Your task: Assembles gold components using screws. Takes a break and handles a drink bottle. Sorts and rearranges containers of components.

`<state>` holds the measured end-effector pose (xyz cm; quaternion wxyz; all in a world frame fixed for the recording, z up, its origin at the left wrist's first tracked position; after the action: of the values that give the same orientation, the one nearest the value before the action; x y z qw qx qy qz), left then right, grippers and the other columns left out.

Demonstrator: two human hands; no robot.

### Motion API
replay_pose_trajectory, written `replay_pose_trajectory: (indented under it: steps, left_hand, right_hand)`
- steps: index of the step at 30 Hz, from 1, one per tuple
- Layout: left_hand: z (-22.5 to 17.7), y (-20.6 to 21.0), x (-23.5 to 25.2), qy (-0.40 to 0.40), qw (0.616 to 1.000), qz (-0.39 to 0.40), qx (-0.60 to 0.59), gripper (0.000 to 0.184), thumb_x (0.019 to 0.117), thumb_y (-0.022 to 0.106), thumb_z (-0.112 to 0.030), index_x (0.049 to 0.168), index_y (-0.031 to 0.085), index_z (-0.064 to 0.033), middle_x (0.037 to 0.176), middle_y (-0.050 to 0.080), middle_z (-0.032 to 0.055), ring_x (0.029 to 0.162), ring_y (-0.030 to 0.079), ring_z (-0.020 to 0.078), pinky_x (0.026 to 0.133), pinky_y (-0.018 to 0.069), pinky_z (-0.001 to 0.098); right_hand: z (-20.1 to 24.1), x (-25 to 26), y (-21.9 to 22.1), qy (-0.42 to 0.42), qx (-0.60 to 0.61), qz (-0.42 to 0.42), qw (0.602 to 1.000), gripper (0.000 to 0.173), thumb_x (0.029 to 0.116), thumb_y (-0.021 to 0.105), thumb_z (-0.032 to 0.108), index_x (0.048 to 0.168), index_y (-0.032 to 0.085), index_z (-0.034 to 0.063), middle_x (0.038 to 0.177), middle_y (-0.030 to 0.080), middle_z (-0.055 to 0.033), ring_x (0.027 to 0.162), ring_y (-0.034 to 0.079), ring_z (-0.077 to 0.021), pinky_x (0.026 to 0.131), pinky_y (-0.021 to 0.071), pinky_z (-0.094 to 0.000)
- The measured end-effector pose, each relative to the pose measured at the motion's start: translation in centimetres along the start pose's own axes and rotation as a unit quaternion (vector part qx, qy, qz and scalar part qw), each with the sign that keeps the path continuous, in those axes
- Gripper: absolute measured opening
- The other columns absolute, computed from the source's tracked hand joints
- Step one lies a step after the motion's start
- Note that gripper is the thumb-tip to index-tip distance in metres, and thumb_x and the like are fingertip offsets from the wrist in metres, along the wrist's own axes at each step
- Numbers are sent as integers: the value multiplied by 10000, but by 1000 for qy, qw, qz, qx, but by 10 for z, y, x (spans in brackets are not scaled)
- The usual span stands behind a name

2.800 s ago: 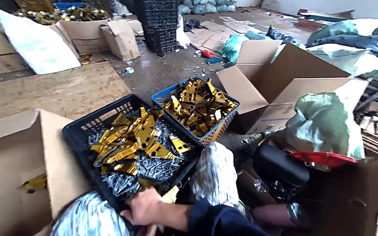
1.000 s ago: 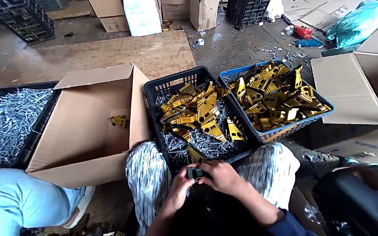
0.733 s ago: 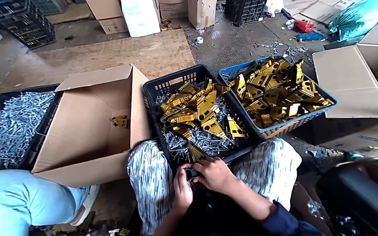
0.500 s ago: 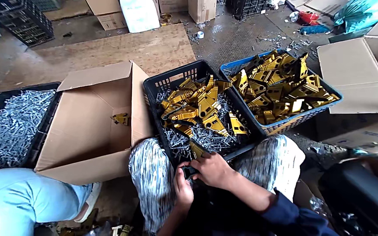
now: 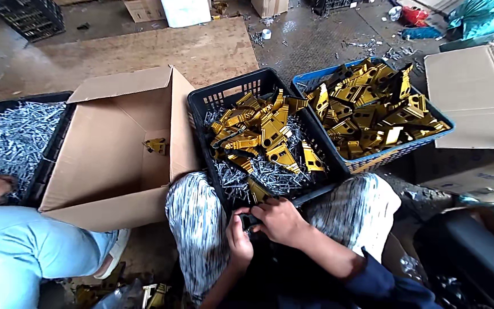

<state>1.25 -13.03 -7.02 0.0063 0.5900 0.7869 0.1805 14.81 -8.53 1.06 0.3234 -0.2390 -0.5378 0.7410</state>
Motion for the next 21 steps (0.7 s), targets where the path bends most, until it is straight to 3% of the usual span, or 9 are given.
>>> replay_pose_trajectory:
  steps: [5,7,9,12,14,16,18,21]
  left_hand:
    - [-6,4,0,72,991,66,95,460,1051,234,-119,1132,641,78,1122,680,124,1102,637,143,1020,510,317]
    - [-11,7,0,79,985,106,114,442,1049,260,-108,1137,650,80,1124,682,133,1102,637,156,1025,506,330]
    - [-19,7,5,33,986,135,96,485,1067,283,-197,1206,634,107,1238,656,186,1199,608,209,1072,477,373]
    - [-40,-10,22,-22,989,131,60,734,1077,253,-486,1393,479,137,1490,492,243,1417,456,285,1188,360,448]
    - [-62,-26,34,-10,988,138,66,699,1066,355,-489,1387,497,116,1485,510,222,1403,481,297,1157,408,468]
    - [-84,-32,41,17,976,201,85,557,1016,564,-383,1358,572,56,1411,594,176,1314,570,279,1084,492,450]
    - [-100,-26,41,42,957,272,91,574,934,724,-329,1363,593,30,1372,628,159,1266,608,263,1056,521,436]
    - [-113,-11,35,91,941,308,102,644,855,829,-343,1337,622,29,1345,647,152,1252,620,239,1073,524,425]
  right_hand:
    - [-10,-19,28,-1,4,-132,991,295,921,701,390,1030,690,117,925,735,-80,882,714,-324,658,551,-507]
    - [-16,-29,40,-2,19,-173,985,340,953,652,450,1059,700,130,963,747,-61,902,717,-302,686,562,-493]
    - [-26,-35,42,-6,77,-170,982,408,981,615,478,1108,699,99,1008,753,-89,956,723,-312,763,574,-521]
    - [-43,-44,29,-32,208,-172,962,468,1007,579,465,1169,680,38,1062,742,-130,1035,709,-285,910,556,-520]
    - [-46,-51,20,-46,290,-205,934,477,1015,579,455,1194,673,23,1110,736,-117,1088,688,-204,989,530,-459]
    - [-42,-56,10,-71,354,-237,902,447,1022,594,424,1225,650,30,1155,725,-73,1136,657,-113,1061,500,-389]
    - [-34,-57,2,-98,404,-259,872,424,1032,592,421,1254,627,61,1181,711,-28,1162,633,-73,1087,486,-356]
    - [-23,-55,-3,-122,451,-263,844,396,1034,590,415,1273,616,100,1211,673,7,1196,597,-55,1088,480,-312]
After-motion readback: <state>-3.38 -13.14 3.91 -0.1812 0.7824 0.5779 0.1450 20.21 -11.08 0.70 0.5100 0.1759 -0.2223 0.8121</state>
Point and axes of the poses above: each hand's wrist, its own x-axis towards the middle knuckle, its own y-axis out of the palm, z = x × y, the point moved 2 cm from there along x, towards the middle knuckle
